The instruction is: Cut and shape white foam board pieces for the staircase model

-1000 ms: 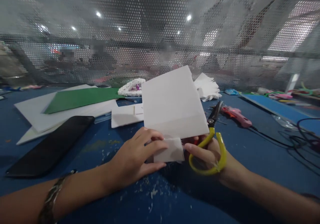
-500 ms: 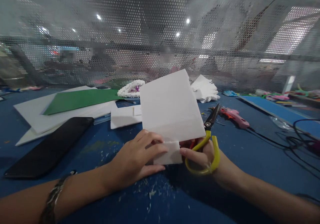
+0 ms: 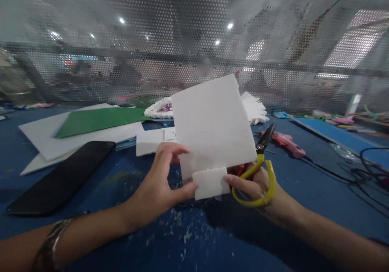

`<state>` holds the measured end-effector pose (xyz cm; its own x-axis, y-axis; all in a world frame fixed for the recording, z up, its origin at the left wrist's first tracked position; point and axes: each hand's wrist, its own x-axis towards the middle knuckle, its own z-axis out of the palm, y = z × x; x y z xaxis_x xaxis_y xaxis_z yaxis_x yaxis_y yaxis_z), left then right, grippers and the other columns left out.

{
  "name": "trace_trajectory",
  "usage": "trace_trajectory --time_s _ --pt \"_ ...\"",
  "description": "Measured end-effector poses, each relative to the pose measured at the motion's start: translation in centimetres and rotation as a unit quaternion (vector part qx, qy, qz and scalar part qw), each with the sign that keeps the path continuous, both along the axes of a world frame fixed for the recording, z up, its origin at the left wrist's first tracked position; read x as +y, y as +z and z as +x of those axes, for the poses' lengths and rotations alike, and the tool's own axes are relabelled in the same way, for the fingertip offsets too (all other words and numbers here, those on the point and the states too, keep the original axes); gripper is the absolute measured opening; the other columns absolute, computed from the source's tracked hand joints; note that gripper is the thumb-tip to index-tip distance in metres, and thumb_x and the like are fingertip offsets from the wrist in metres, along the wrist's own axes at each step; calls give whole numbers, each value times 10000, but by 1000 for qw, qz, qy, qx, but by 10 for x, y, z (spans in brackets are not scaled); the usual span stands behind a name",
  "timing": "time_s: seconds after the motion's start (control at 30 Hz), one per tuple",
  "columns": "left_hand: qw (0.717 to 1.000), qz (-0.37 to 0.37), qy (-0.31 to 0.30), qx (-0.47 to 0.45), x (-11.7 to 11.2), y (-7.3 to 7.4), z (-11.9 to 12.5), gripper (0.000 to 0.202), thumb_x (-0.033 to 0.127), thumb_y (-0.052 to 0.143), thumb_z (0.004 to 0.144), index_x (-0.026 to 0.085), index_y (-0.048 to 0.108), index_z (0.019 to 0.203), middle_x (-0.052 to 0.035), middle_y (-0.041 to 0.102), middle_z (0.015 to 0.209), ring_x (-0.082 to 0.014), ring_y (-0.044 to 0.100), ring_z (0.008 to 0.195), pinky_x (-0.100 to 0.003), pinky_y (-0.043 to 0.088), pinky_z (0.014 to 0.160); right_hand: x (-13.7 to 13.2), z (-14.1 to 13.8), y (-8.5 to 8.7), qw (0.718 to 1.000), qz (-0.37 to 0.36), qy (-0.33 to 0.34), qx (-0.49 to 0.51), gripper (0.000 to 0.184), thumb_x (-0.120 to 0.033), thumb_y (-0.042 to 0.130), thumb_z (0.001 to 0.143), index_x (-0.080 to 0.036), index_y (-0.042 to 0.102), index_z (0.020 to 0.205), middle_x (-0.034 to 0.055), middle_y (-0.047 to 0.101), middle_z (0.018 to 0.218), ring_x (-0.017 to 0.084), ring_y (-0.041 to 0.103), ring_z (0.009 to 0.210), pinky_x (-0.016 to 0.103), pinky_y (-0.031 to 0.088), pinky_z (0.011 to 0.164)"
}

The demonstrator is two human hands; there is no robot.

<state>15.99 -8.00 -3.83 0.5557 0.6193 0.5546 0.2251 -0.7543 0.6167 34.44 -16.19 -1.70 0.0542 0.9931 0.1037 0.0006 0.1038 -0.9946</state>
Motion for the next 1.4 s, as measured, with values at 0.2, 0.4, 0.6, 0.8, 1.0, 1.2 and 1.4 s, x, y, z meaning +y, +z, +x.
trace_trajectory --time_s 0.2,0.4,0.6,0.8,1.0,1.2,1.4 --pt "940 -269 -209 -28 8 -5 4 406 294 484 754 193 352 1124 -117 568 1024 -215 565 915 -416 472 749 0 0 0 999 -17 24 46 358 -189 614 664 -279 551 1004 -9 607 983 145 543 903 243 447 803" --pt "916 -337 -218 -18 3 1 4 235 254 507 734 167 573 942 -85 653 933 -217 590 903 -381 480 762 -1 -2 1 997 -47 52 38 338 -173 620 639 -291 579 953 -22 625 930 155 555 872 272 436 813" --pt "920 -314 -235 -7 4 4 4 340 208 541 713 181 533 1052 -83 625 1018 -202 577 934 -357 478 783 -2 0 -1 996 -68 58 15 252 -178 599 646 -267 587 881 -16 633 840 163 556 824 295 433 785" --pt "920 -323 -222 7 3 1 1 355 226 550 712 170 536 1062 -94 624 1019 -207 578 931 -351 475 781 0 2 -4 997 -65 52 8 231 -210 622 627 -250 567 848 -14 627 815 162 553 798 310 434 778" --pt "900 -388 -195 21 1 5 2 426 300 581 709 161 521 1108 -102 598 1071 -231 546 977 -349 436 822 0 2 -5 998 -52 31 -2 193 -239 634 626 -246 555 801 -9 607 790 163 545 787 301 444 752" --pt "898 -406 -172 -10 3 5 2 431 296 612 677 173 540 1084 -89 612 1043 -240 543 967 -329 429 798 2 2 -2 996 -60 -56 -18 222 -352 623 623 -198 464 603 -12 518 580 118 491 555 270 430 567" --pt "903 -407 -115 -75 7 5 2 373 294 631 648 155 585 991 -82 640 968 -239 551 943 -307 431 780 6 9 1 991 -38 -123 -46 313 -394 586 623 -210 335 590 -37 448 542 97 445 508 254 386 507"
